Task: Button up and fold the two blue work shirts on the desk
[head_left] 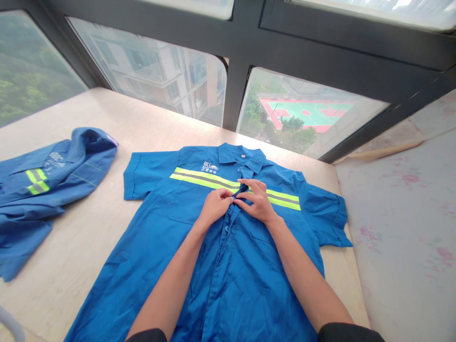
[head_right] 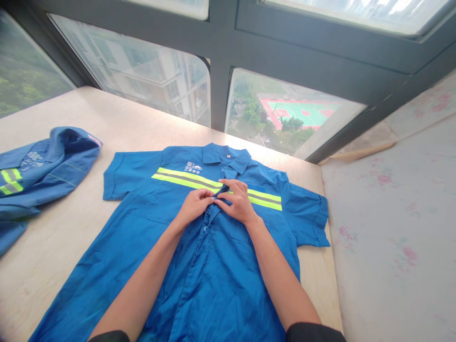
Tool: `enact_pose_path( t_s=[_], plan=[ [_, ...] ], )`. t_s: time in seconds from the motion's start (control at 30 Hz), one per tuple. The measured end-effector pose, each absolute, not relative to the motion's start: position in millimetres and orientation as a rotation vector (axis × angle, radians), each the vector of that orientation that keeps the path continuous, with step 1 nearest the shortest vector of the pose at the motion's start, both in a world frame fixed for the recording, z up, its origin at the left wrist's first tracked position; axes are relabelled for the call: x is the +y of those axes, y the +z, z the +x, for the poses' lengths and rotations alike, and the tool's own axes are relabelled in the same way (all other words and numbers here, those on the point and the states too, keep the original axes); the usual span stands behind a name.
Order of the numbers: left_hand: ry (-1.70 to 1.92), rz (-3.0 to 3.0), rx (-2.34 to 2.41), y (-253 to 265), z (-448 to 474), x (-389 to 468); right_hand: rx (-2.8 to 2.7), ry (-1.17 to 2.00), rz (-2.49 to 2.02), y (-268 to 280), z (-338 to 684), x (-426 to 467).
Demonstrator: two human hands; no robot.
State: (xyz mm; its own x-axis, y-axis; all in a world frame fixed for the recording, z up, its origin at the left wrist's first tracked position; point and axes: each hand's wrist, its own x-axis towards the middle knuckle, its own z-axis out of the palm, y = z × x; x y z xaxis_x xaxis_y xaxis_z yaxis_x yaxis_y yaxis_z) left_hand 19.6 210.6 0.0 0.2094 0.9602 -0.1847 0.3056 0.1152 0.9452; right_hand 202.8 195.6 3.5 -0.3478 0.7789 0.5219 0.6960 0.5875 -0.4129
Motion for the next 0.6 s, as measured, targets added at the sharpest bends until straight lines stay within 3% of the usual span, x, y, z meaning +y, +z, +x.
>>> enact_pose_path(
  t_s=[0.6],
  plan=[
    [0.728,1.573,1.334,14,19,208,-2.154,0.280,-1.197,-1,204,199]
  ],
)
